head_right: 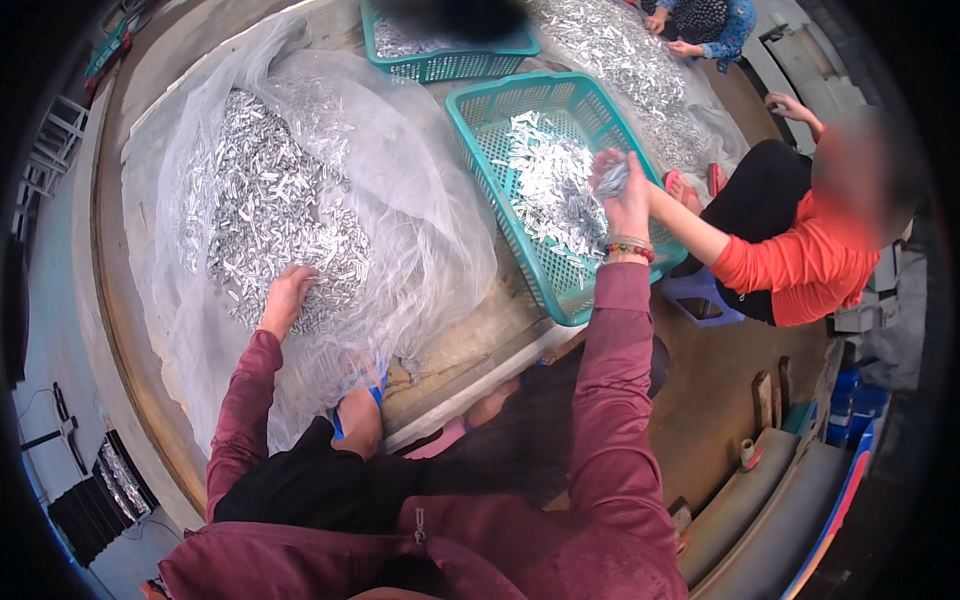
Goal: The person sits at a low table and sorts small silver metal parts by hand from a large plastic bag into green plastic baskets. The hands repeatedly pick up handfuls of parts, separate them, and place them into the baskets while another person works nearby.
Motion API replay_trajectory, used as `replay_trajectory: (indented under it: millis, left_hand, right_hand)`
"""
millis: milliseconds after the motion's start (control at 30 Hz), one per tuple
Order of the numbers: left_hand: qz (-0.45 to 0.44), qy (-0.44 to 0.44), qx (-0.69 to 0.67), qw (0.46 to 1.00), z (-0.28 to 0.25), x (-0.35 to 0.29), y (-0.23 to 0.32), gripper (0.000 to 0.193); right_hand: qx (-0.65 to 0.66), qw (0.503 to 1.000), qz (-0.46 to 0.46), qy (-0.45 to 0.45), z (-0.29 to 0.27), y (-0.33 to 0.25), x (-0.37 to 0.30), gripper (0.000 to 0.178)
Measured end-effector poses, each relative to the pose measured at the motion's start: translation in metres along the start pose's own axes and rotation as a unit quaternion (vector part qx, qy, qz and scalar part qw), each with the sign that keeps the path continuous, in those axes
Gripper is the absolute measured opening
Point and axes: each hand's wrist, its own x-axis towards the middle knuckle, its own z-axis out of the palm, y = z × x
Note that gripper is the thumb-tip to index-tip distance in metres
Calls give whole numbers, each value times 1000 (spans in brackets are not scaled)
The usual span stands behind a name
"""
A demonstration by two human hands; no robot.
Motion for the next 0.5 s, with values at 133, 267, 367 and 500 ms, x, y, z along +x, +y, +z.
replay_trajectory:
  millis: [133, 267, 367, 500]
  left_hand:
    - [-215, 44, -149, 964, -24, -1, -12, 16]
    - [-204, 92, -146, 964, -47, 5, -14, 18]
    - [-126, 114, 13, 985, -64, 13, -13, 22]
    - [-282, 37, -418, 863, -79, 12, -3, 25]
  right_hand:
    - [-144, 969, 27, 198, -17, 29, -2, 76]
    - [-49, 993, 1, 106, -22, 20, -3, 68]
    - [-61, 991, -86, 78, -23, 10, 1, 54]
    - [-7, 996, -76, 38, 15, 13, 10, 51]
